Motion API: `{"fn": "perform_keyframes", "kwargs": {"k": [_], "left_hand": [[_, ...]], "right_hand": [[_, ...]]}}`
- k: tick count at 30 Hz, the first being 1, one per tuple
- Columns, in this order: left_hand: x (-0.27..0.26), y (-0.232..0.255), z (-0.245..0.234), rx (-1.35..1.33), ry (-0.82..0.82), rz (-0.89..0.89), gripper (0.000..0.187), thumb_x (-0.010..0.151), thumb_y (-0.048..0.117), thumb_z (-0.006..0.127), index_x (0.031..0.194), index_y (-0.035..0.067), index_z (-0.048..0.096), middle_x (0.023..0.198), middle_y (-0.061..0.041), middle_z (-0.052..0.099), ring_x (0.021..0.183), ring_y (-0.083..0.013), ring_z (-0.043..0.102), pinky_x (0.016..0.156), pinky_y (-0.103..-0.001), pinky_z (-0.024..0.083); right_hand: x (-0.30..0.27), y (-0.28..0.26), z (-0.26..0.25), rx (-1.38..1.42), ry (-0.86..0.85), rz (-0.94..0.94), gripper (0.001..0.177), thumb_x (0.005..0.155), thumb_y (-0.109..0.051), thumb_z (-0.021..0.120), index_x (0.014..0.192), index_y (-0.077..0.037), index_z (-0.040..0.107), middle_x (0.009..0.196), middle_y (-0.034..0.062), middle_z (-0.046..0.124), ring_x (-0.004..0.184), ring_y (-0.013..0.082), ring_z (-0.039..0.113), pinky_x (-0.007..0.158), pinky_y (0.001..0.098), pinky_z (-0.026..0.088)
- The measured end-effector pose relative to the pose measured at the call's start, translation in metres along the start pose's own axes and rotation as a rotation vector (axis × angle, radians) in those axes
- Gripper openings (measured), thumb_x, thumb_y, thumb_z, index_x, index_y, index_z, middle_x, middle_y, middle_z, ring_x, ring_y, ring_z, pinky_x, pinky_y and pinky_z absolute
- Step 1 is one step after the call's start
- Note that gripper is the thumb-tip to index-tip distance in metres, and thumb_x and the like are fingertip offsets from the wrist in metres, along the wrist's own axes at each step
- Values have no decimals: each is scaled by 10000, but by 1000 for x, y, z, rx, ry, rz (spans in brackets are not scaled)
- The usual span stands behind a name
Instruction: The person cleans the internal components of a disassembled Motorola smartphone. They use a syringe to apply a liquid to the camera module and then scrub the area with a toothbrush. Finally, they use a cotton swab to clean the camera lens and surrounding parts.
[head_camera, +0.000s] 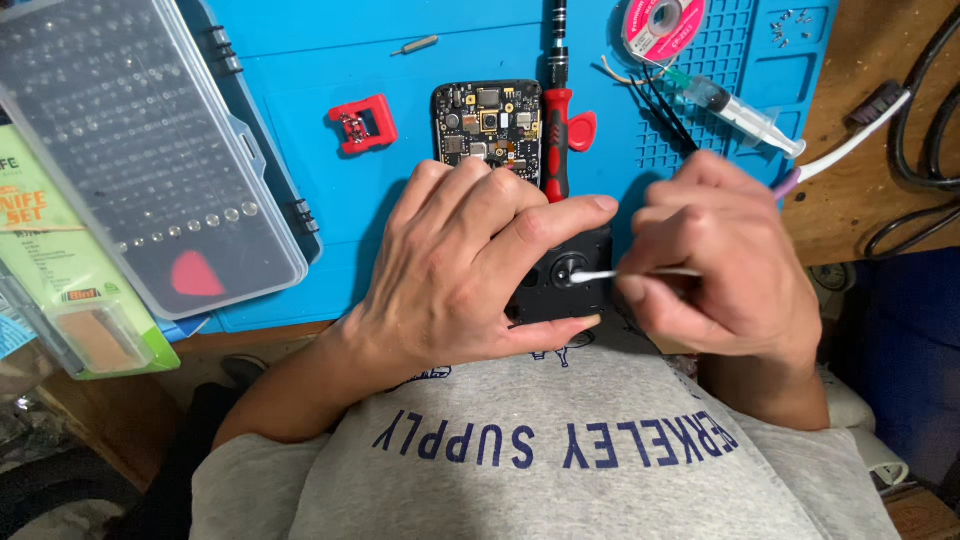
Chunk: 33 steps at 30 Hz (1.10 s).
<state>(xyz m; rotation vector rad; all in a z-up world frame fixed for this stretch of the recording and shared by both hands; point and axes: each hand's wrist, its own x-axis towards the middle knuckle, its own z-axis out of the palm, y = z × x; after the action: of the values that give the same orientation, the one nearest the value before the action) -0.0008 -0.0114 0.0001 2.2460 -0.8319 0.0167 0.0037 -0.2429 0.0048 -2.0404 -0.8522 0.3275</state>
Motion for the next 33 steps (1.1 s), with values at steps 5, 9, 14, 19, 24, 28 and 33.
{"fn": "perform_keyframes", "kwargs": {"k": [5,9,14,19,24,28,33], "left_hand": [[0,0,0,3,-4,1,516,951,562,588,1239,134,596,949,-52,553,799,-271,482,713,-409,343],[0,0,-1,8,2,5,530,961,576,515,1237,132,604,938,-58,541,794,-269,474,711,-408,341],[-1,0,-1,10,3,2,521,944,565,633,1240,138,599,948,-49,554,798,-268,486,710,-407,346],[0,0,-2,-9,8,-6,505,943,553,632,1225,135,607,937,-56,543,805,-276,489,712,-412,346],[0,0,-2,1,15,3,521,960,571,517,1228,135,612,930,-56,529,798,-269,483,713,-408,346],[0,0,-1,-5,15,4,510,966,560,530,1234,133,608,936,-55,547,794,-269,490,716,-407,350],[1,0,-2,1,7,9,513,963,563,543,1239,135,606,937,-61,541,792,-272,480,717,-413,347]], "right_hand": [[-3,5,3,-45,41,-9,79,911,-132,523,853,-107,475,611,-18,456,541,193,395,676,396,306],[3,-1,0,11,-57,-4,119,914,-177,479,808,-127,459,594,-18,437,527,231,399,676,391,328],[1,1,3,-5,103,-15,121,921,-191,491,835,-106,486,568,-33,451,520,190,397,688,401,296],[7,-2,0,105,-62,-45,161,916,-199,421,768,-144,456,551,-49,411,483,212,343,632,366,309],[8,-3,-4,102,-43,-61,177,918,-202,430,756,-132,450,557,-36,401,477,197,344,624,367,301],[0,6,3,39,107,-50,127,888,-161,496,775,-102,499,526,-35,416,509,176,377,665,400,305],[3,1,7,-37,136,-73,90,893,-140,527,812,-101,521,570,-30,477,514,173,385,686,395,313]]}}
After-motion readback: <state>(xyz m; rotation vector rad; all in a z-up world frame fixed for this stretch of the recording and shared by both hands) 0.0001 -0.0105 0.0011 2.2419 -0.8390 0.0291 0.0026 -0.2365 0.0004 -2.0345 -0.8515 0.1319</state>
